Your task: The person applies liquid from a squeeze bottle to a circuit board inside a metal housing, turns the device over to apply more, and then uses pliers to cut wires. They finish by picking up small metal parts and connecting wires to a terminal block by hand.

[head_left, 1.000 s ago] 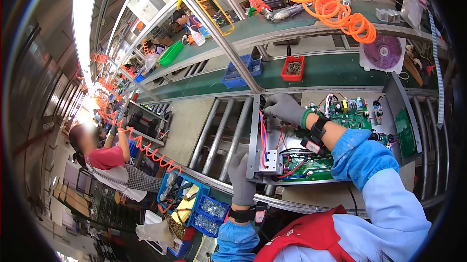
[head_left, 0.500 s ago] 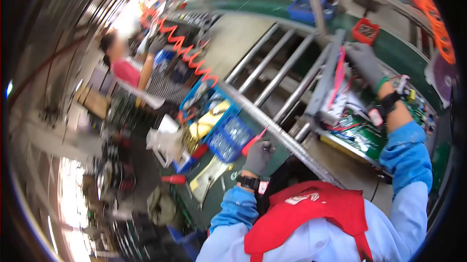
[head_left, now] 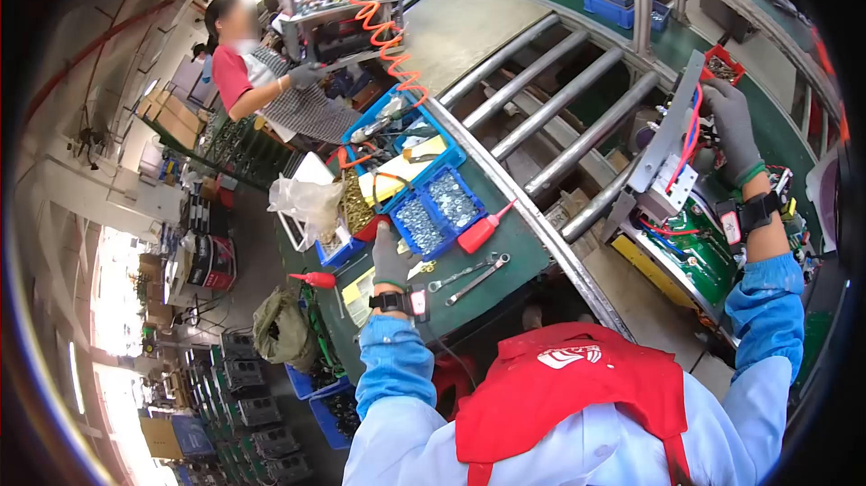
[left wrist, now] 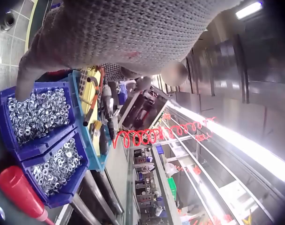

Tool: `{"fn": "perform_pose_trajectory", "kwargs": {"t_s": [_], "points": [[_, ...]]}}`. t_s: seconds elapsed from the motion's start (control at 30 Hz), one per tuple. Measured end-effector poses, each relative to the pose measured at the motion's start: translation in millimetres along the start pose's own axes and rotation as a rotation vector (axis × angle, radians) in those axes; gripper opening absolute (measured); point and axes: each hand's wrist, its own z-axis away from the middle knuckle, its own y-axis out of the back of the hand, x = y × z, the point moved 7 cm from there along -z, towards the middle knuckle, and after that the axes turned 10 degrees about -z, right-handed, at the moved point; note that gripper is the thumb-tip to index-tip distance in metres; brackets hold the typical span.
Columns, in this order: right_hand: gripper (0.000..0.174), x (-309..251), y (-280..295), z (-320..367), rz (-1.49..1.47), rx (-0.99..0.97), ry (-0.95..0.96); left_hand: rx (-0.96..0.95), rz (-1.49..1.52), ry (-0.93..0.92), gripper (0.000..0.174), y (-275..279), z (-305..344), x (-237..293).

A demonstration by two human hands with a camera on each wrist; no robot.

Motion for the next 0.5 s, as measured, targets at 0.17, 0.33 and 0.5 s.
{"fn": "perform_pose_trajectory", "kwargs": {"t_s": [0.17,0.33,0.5], "points": [[0.023,-11,7,2,0.462,-0.114,-0.180,-0.162,-0.162,-0.157,0.036,-63,31,-3],[0.023,-182,-17,82,1.043,-0.022,0.391,-0.537,-0.458,-0.474,0.039,-174,104,55],[0.014,-270,-81,199,1.213,-0.448,0.352,-0.756,-0.594,-0.921,0.031,-267,192,97]]}}
